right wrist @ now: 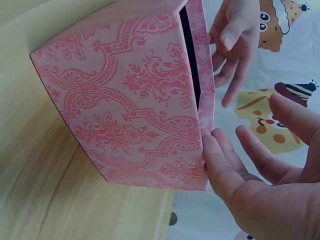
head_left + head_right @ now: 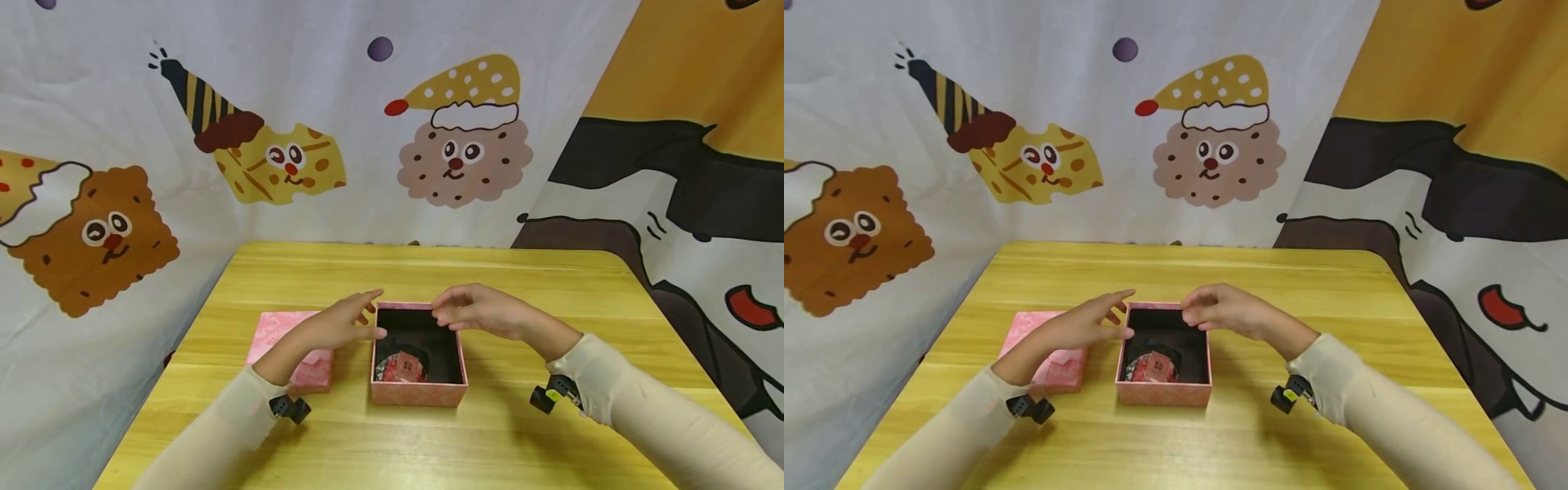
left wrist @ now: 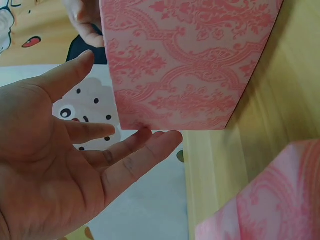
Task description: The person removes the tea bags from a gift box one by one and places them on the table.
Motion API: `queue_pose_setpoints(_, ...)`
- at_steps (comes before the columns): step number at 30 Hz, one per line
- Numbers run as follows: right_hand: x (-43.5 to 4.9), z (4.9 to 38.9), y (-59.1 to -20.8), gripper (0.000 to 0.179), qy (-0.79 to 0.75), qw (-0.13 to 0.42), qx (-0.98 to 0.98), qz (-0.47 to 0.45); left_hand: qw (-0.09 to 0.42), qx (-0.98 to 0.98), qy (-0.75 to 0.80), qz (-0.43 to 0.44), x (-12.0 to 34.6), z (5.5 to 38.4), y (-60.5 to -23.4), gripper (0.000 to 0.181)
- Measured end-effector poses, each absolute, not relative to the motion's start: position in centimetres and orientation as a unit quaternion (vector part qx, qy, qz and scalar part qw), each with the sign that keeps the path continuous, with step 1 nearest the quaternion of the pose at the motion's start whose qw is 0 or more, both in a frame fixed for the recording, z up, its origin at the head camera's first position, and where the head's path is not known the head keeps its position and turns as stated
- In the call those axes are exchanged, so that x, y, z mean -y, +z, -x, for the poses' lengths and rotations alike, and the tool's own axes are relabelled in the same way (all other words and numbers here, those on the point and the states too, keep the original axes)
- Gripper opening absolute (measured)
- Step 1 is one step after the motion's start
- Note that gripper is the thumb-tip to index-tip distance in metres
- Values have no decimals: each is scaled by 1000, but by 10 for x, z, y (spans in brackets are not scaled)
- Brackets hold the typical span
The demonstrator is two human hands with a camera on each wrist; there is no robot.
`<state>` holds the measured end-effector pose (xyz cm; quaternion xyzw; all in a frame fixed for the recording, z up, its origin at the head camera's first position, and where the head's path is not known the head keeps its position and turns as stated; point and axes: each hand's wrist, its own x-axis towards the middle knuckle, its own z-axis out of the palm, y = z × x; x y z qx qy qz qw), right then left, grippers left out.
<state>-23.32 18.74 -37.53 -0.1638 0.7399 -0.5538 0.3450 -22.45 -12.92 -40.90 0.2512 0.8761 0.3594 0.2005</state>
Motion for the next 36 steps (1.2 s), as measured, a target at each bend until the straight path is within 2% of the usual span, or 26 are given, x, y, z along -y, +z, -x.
queue_pose_setpoints(6, -187, 232, -375, 38, -558, 343, -739, 161, 200, -881, 359, -236, 122, 221, -413, 90)
queue_pose_setpoints(11, -187, 231, -377, 37, -560, 341, -739, 156, 215, -880, 365, -214, 118, 215, -419, 99)
queue_pose_setpoints(15, -187, 232, -377, 36, -560, 338, -741, 153, 246, -851, 418, -203, 119, 214, -422, 102)
queue_pose_setpoints(21, -186, 232, -377, 37, -557, 334, -745, 151, 300, -771, 534, -172, 123, 215, -438, 97)
queue_pose_setpoints(36, -177, 226, -378, 41, -530, 321, -767, 167, 289, -719, 622, -113, 117, 208, -447, 87)
